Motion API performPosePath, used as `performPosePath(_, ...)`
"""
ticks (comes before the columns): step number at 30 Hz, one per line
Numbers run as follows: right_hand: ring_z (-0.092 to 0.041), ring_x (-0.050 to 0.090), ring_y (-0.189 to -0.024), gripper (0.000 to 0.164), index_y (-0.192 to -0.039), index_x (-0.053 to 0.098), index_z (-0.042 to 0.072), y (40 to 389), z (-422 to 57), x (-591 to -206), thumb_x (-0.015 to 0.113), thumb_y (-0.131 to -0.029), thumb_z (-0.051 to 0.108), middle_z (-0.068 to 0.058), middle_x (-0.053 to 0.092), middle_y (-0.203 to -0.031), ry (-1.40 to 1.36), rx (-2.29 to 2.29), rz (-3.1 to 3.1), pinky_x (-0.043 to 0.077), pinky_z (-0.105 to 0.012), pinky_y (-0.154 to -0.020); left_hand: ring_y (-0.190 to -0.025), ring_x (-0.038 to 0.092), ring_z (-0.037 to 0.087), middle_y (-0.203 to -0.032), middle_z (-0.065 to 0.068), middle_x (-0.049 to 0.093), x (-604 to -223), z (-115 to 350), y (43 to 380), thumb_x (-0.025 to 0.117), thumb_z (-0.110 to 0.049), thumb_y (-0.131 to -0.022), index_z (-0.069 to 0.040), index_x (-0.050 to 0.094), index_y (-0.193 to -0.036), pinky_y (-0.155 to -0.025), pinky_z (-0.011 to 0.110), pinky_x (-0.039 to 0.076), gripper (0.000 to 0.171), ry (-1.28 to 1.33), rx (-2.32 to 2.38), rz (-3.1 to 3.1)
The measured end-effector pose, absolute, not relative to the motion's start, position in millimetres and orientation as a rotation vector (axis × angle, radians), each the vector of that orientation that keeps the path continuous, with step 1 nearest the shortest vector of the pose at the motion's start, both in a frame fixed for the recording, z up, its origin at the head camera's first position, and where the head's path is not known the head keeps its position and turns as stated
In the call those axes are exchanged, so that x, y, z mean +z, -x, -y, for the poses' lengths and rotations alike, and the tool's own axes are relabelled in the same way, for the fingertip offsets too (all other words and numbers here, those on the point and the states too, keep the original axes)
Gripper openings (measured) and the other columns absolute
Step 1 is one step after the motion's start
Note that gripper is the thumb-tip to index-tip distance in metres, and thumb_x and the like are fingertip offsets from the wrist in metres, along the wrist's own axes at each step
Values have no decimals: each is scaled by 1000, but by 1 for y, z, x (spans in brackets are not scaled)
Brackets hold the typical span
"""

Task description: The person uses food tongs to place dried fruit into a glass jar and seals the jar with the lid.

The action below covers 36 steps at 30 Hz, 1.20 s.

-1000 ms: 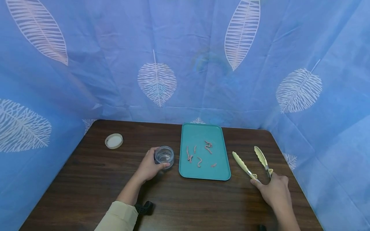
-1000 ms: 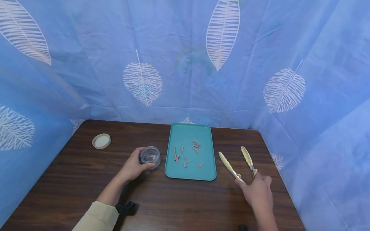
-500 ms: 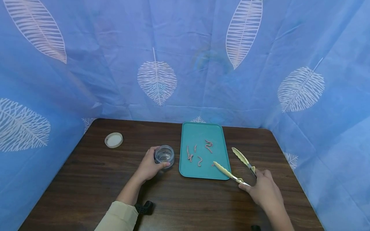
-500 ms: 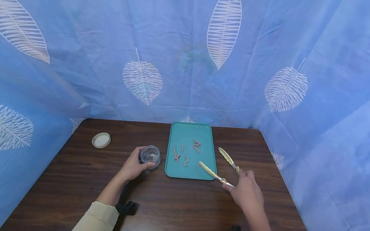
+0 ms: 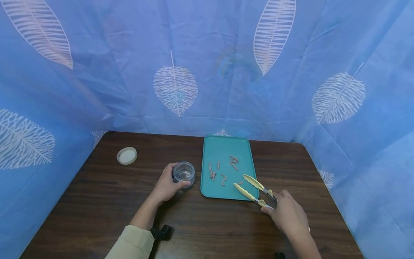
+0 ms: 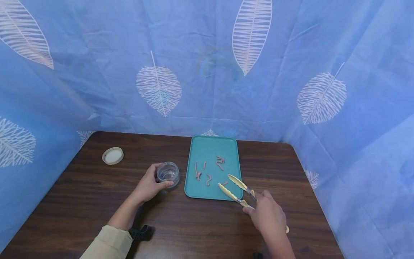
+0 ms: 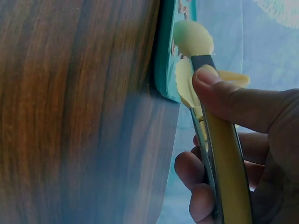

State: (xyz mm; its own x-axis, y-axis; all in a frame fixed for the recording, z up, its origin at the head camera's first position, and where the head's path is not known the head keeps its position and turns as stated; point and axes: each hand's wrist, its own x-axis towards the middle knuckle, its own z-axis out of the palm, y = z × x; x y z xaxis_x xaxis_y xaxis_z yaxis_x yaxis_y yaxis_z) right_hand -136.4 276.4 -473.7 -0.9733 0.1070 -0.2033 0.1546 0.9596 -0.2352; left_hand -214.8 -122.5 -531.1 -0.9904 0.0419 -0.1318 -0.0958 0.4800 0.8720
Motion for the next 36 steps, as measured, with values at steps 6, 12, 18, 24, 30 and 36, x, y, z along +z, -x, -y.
performPosePath(6, -23, 57, -79, 71, -146, 65, -2, 139, -272, -472, 86, -94, 42, -11, 63, -112, -195, -371, -2929, 52, -43, -65, -150, 49, 46, -162, 23, 45, -529, 124, 215, 90, -30, -93, -7, 38, -163, -123, 66, 43, 91, 49, 1539, -2589)
performPosePath(12, -21, 55, -77, 68, -144, 67, -1, 140, -270, -469, 86, -93, 40, -8, 63, -107, -203, -359, -2937, 50, -40, -64, -150, 49, 47, -162, 23, 46, -529, 124, 216, 90, -30, -92, -7, 38, -163, -123, 66, 42, 91, 54, 1546, -2589)
performPosePath(18, -21, 59, -79, 67, -142, 69, -1, 140, -269, -469, 88, -92, 40, -9, 65, -109, -206, -337, -2967, 54, -44, -67, -151, 50, 45, -161, 21, 47, -529, 124, 219, 91, -30, -91, -8, 40, -162, -124, 65, 42, 90, 50, 1570, -2573)
performPosePath(24, -22, 59, -80, 69, -142, 69, -2, 139, -267, -470, 89, -91, 40, -11, 66, -112, -218, -319, -2995, 55, -45, -67, -150, 51, 44, -159, 21, 49, -530, 125, 220, 91, -31, -91, -8, 40, -161, -124, 64, 42, 90, 37, 1565, -2569)
performPosePath(30, -21, 62, -81, 68, -140, 70, -2, 137, -258, -471, 91, -89, 37, -13, 69, -115, -167, -374, -3055, 55, -42, -65, -146, 54, 42, -157, 20, 52, -534, 126, 220, 93, -32, -89, -8, 42, -161, -121, 63, 45, 92, 36, 1605, -2545)
performPosePath(36, -19, 62, -79, 65, -138, 72, -1, 141, -236, -469, 93, -87, 35, -10, 72, -116, -90, -436, -3099, 53, -37, -62, -145, 56, 42, -157, 20, 55, -538, 128, 220, 96, -34, -86, -11, 44, -161, -118, 61, 48, 94, 92, 1636, -2517)
